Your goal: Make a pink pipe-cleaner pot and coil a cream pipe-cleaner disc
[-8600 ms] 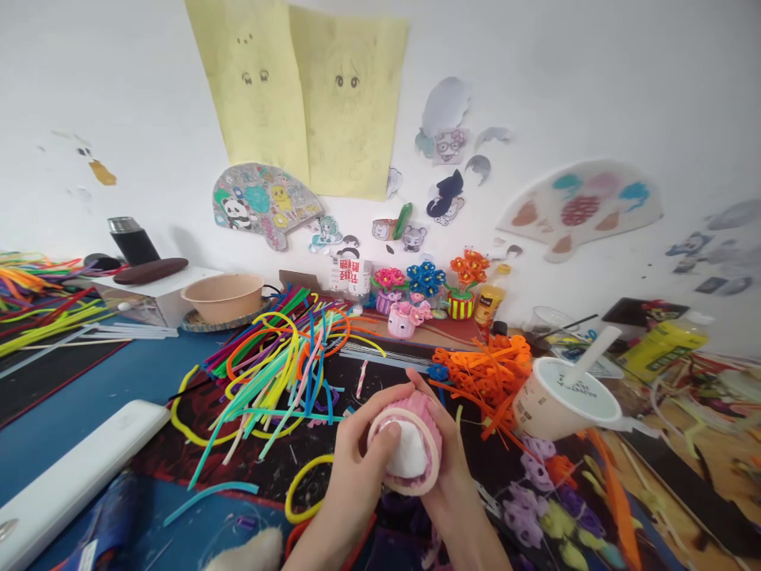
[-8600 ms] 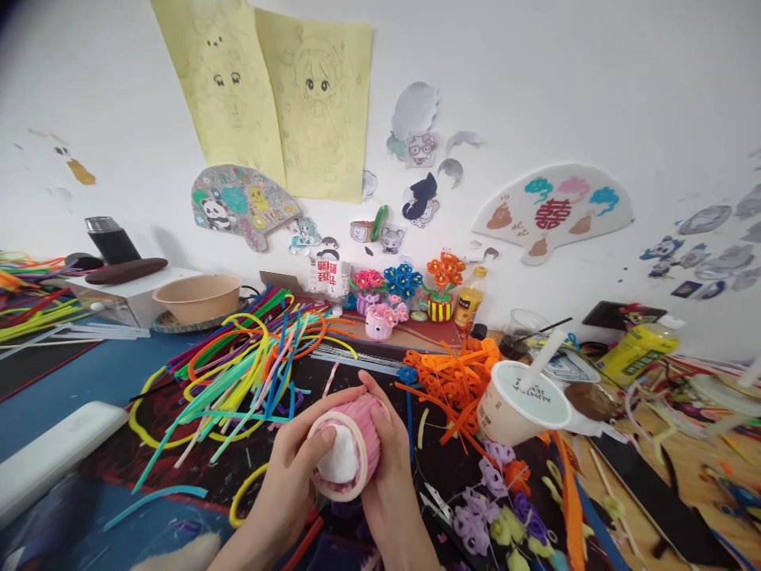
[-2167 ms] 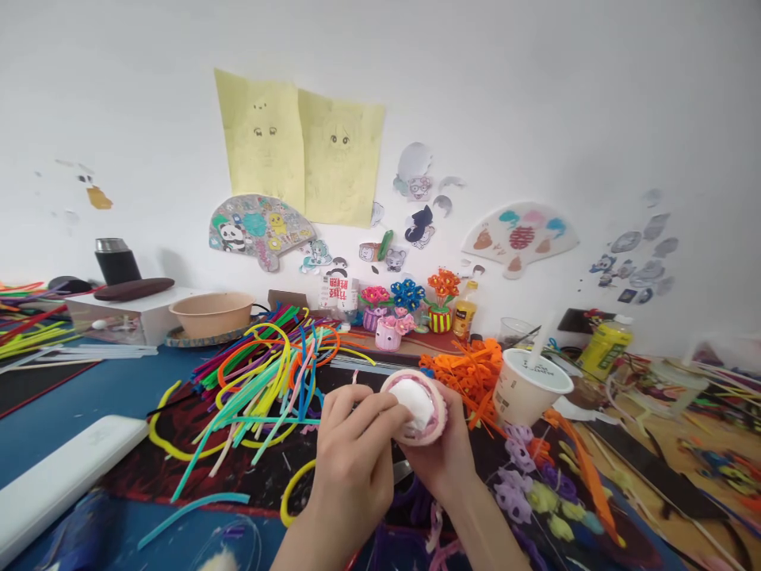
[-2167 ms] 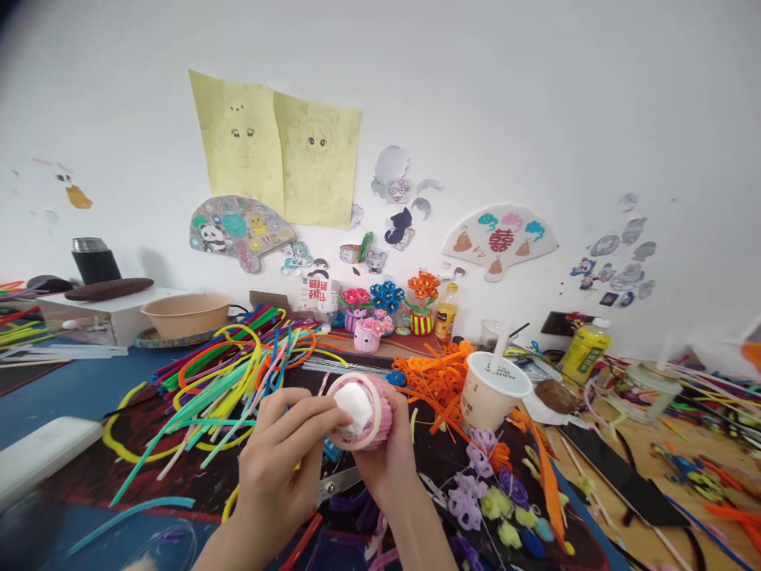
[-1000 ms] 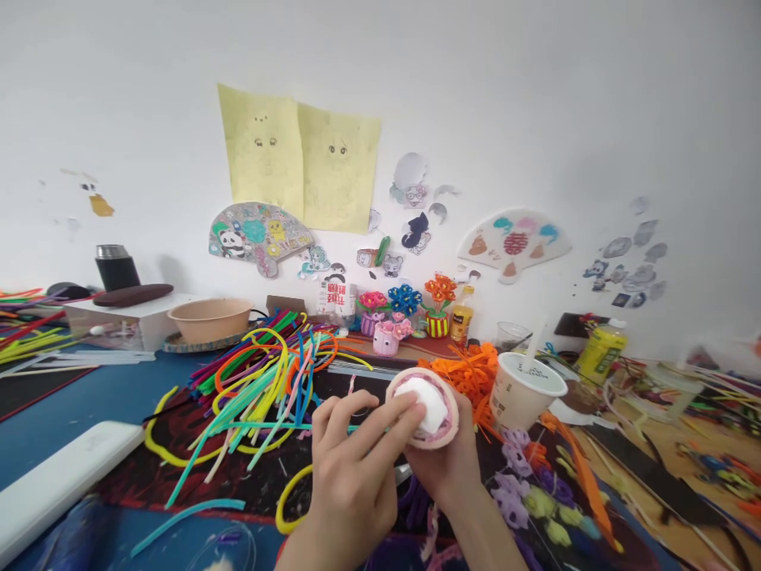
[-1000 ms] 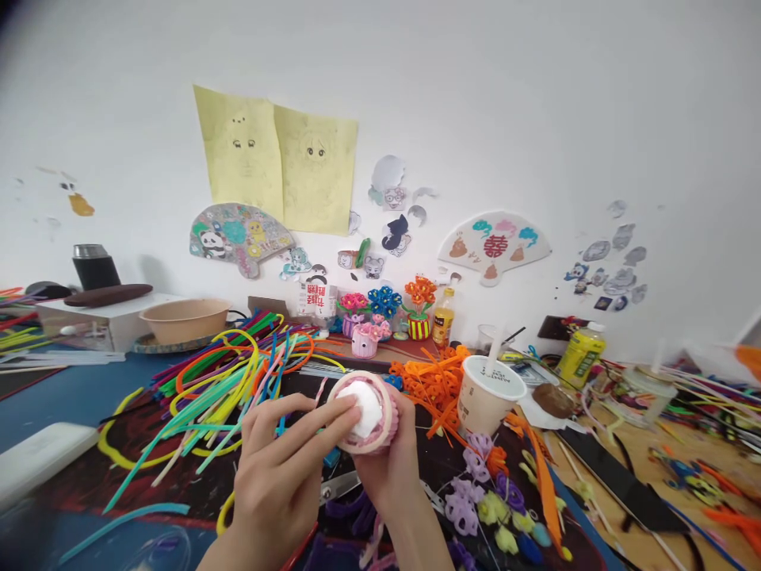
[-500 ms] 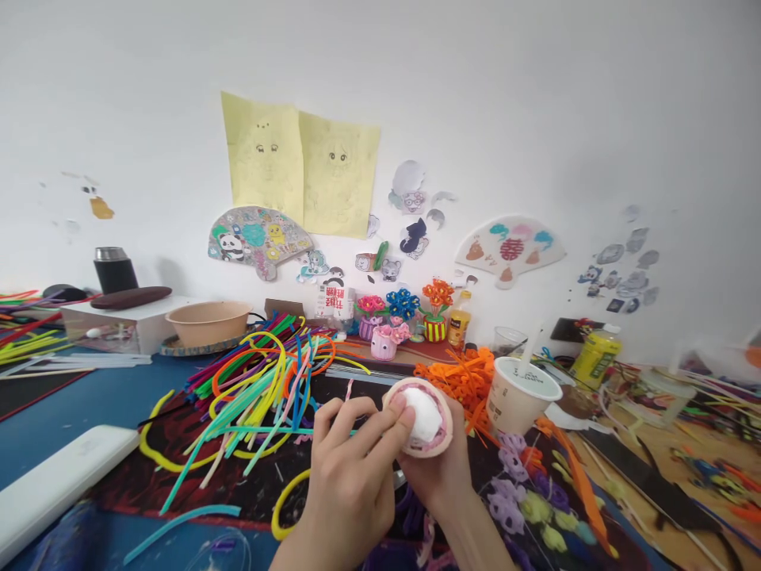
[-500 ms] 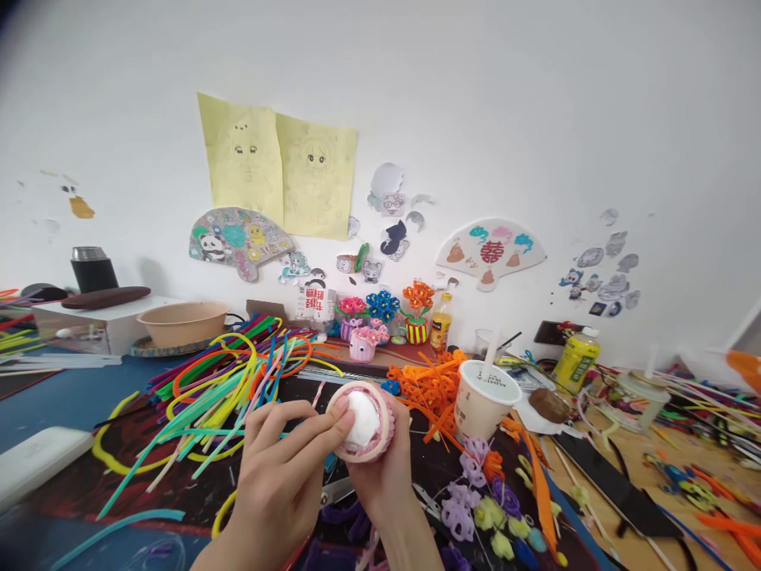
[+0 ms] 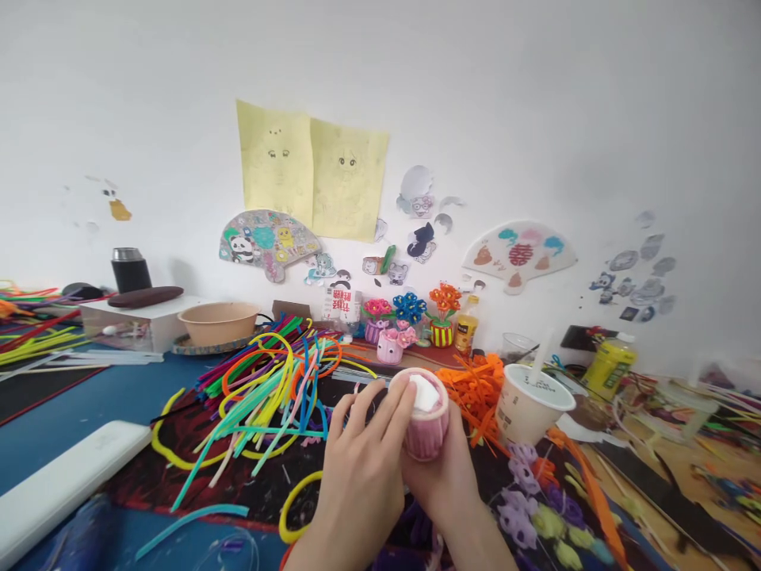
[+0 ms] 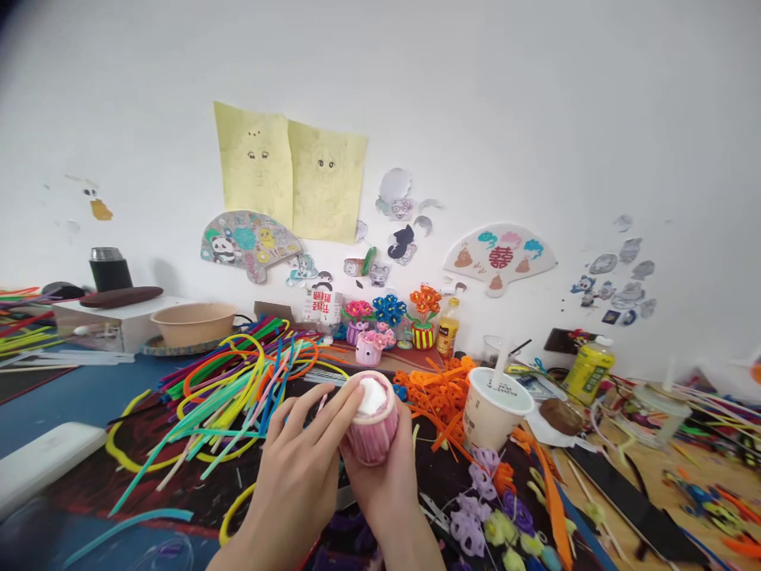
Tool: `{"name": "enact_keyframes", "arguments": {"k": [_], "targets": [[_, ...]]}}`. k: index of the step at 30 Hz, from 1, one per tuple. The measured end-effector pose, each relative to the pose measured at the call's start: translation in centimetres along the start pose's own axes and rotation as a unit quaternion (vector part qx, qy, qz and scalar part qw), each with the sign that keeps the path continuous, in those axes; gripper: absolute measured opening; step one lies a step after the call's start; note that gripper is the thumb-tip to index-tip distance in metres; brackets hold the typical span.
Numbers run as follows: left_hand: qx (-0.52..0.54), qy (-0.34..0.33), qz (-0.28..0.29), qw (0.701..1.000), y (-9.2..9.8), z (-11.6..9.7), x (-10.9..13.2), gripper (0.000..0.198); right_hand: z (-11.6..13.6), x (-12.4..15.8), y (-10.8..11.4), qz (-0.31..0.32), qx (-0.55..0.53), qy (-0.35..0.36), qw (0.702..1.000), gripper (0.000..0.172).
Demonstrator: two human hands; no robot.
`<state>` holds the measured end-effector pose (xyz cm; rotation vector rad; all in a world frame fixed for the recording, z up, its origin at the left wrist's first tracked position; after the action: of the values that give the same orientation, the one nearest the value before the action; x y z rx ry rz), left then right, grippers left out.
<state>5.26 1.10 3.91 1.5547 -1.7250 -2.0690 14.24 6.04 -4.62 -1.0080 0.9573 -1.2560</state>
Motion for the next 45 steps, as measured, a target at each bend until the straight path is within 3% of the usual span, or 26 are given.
{"name": "enact_keyframes", "arguments": {"k": [5,10,17,25,33,38,42,45], "targets": [[0.061,-0.016,0.064,0.996,-1.3,0.4,-0.4,0.061,-0.3,-0.1,-0.2,0.01,0.024,-0.005,1.0,0.03],[0.109,-0.001,0.084,0.99,-1.7,1.2,-0.5,0.061,-0.7,0.0,0.0,0.009,0.026,-0.01,1.0,0.037],[0.138,0.038,0.068,0.987,-1.8,2.5,-0.5,0.057,-0.7,0.2,-0.5,-0.001,0.062,0.005,0.998,0.034],[0.136,0.0,0.027,0.99,-1.3,2.3,-0.2,0.053,-0.9,0.4,-1.3,0.011,0.054,-0.003,0.998,0.035],[0.177,0.003,0.026,0.984,-1.4,2.3,0.0,0.05,-0.5,0.3,-0.6,0.007,0.077,0.0,0.997,0.033],[0.325,0.107,-0.004,0.94,-0.7,4.3,-0.1,0.04,-0.5,0.4,-1.5,0.046,0.085,0.001,0.995,0.022],[0.456,0.198,0.0,0.867,-1.9,5.9,0.0,0.041,-0.7,0.3,-1.5,0.053,0.087,-0.022,0.995,0.02],[0.55,0.211,0.029,0.807,-3.3,6.0,-0.1,0.042,-0.8,0.3,-1.2,0.038,0.082,-0.038,0.995,0.022]]}}
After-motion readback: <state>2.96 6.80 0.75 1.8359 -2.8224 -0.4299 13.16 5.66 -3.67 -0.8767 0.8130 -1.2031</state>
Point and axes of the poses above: each hand's wrist, its own x-axis away from the middle knuckle, its own y-axis out of the back of the hand, z = x × y, the point moved 7 cm from there along -x, towards the middle knuckle, and after that the axes turned 15 degrees about z, right-handed, at the moved point
